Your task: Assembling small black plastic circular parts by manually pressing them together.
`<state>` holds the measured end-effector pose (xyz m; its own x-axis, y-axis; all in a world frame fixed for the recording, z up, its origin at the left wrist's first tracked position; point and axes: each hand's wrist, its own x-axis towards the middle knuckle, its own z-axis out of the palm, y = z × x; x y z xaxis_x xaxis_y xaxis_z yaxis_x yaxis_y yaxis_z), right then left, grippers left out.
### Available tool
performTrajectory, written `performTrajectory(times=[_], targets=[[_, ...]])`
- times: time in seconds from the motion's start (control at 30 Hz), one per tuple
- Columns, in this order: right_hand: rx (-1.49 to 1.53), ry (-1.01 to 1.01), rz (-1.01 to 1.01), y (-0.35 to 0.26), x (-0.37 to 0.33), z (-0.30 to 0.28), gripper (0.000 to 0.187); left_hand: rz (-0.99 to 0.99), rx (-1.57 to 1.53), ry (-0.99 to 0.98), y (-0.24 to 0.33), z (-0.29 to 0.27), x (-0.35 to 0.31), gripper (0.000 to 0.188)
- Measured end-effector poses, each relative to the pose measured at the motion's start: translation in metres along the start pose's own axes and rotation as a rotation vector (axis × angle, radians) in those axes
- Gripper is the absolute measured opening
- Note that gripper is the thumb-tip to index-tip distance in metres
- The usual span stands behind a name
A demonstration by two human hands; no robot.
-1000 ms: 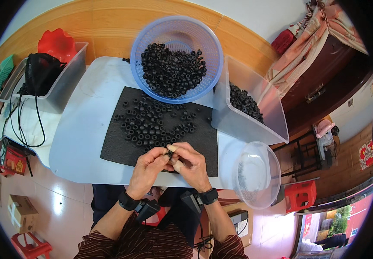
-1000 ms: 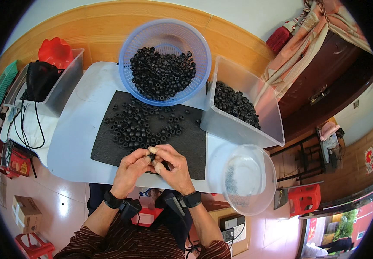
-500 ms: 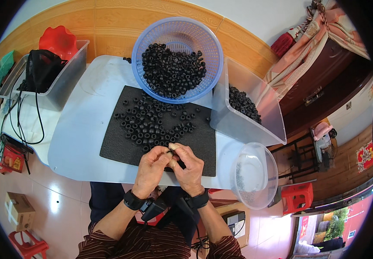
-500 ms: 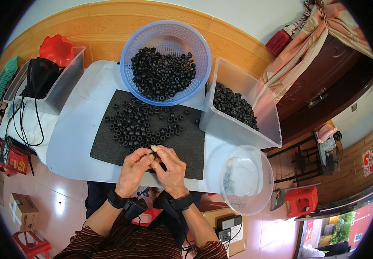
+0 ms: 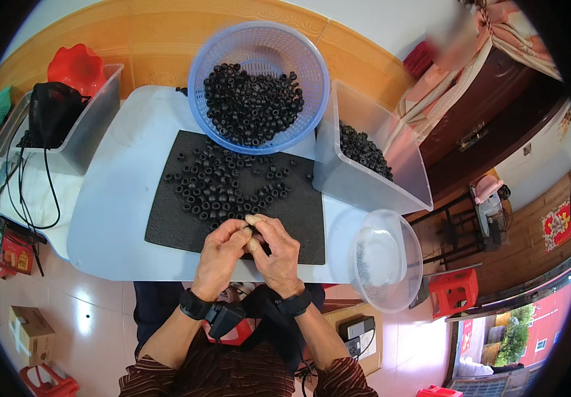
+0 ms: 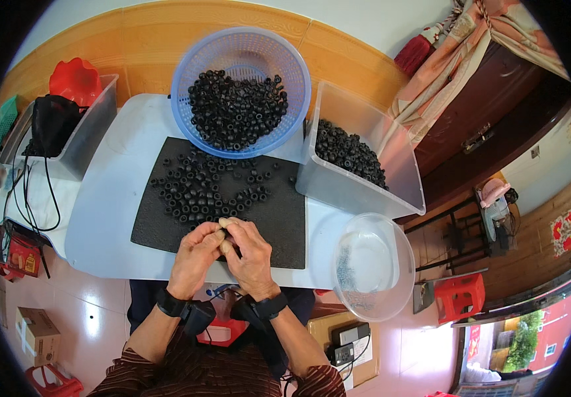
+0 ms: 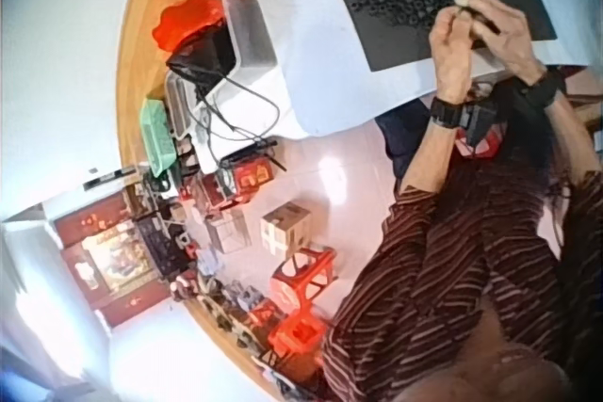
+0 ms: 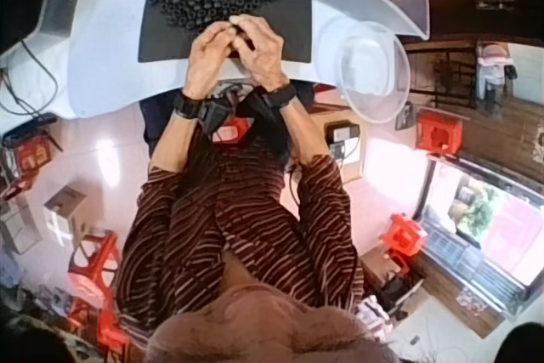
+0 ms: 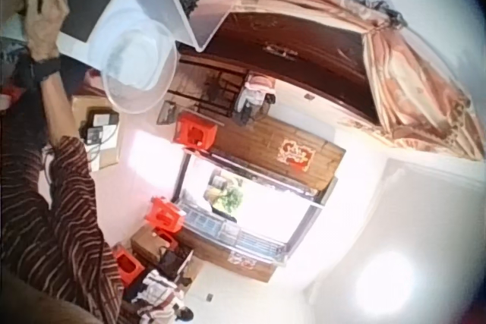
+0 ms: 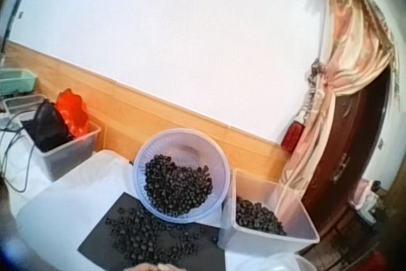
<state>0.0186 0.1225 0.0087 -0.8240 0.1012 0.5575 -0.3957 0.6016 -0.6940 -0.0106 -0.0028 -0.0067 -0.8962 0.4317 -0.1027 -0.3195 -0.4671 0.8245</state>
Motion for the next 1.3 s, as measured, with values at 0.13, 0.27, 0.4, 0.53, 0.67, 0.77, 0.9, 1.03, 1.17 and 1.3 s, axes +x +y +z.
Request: performTrajectory(times=[0.13, 0.27, 0.4, 0.53, 0.67, 0.77, 0.9, 1.03, 1.17, 1.3], targets=[[0.016, -0.019, 0.013, 0.002, 0.001, -0.002, 0.039, -0.008, -0.073, -0.017, -0.002, -0.002, 0.003, 0.019], [0.104, -0.063, 0.113, 0.005, 0.001, -0.006, 0.039, 0.04, -0.037, -0.008, 0.003, 0.006, -0.001, 0.019], [0.093, -0.106, 0.175, 0.004, 0.005, -0.011, 0.037, 0.154, 0.116, -0.006, 0.001, 0.011, -0.007, 0.019], [0.444, -0.003, 0.284, 0.01, -0.003, -0.005, 0.032, 0.352, 0.289, 0.126, -0.012, 0.018, -0.014, 0.03], [0.736, -0.069, 0.458, 0.015, -0.008, -0.017, 0.032, 0.374, 0.479, 0.086, 0.0, 0.034, -0.01, 0.052], [0.847, -0.093, 0.51, 0.022, -0.009, -0.019, 0.033, 0.293, 0.463, 0.009, -0.006, 0.037, -0.009, 0.058], [1.009, -0.123, 0.6, 0.027, -0.008, -0.021, 0.032, 0.392, 0.534, 0.014, -0.002, 0.04, -0.004, 0.051], [1.068, -0.01, 0.614, 0.024, -0.013, -0.018, 0.032, 0.301, 0.542, -0.057, -0.004, 0.04, 0.002, 0.043], [1.085, 0.063, 0.594, 0.03, -0.017, -0.011, 0.031, 0.356, 0.619, -0.054, -0.004, 0.044, 0.004, 0.039], [1.064, 0.107, 0.594, 0.027, -0.017, -0.009, 0.027, 0.398, 0.67, 0.005, -0.013, 0.047, 0.007, 0.037]])
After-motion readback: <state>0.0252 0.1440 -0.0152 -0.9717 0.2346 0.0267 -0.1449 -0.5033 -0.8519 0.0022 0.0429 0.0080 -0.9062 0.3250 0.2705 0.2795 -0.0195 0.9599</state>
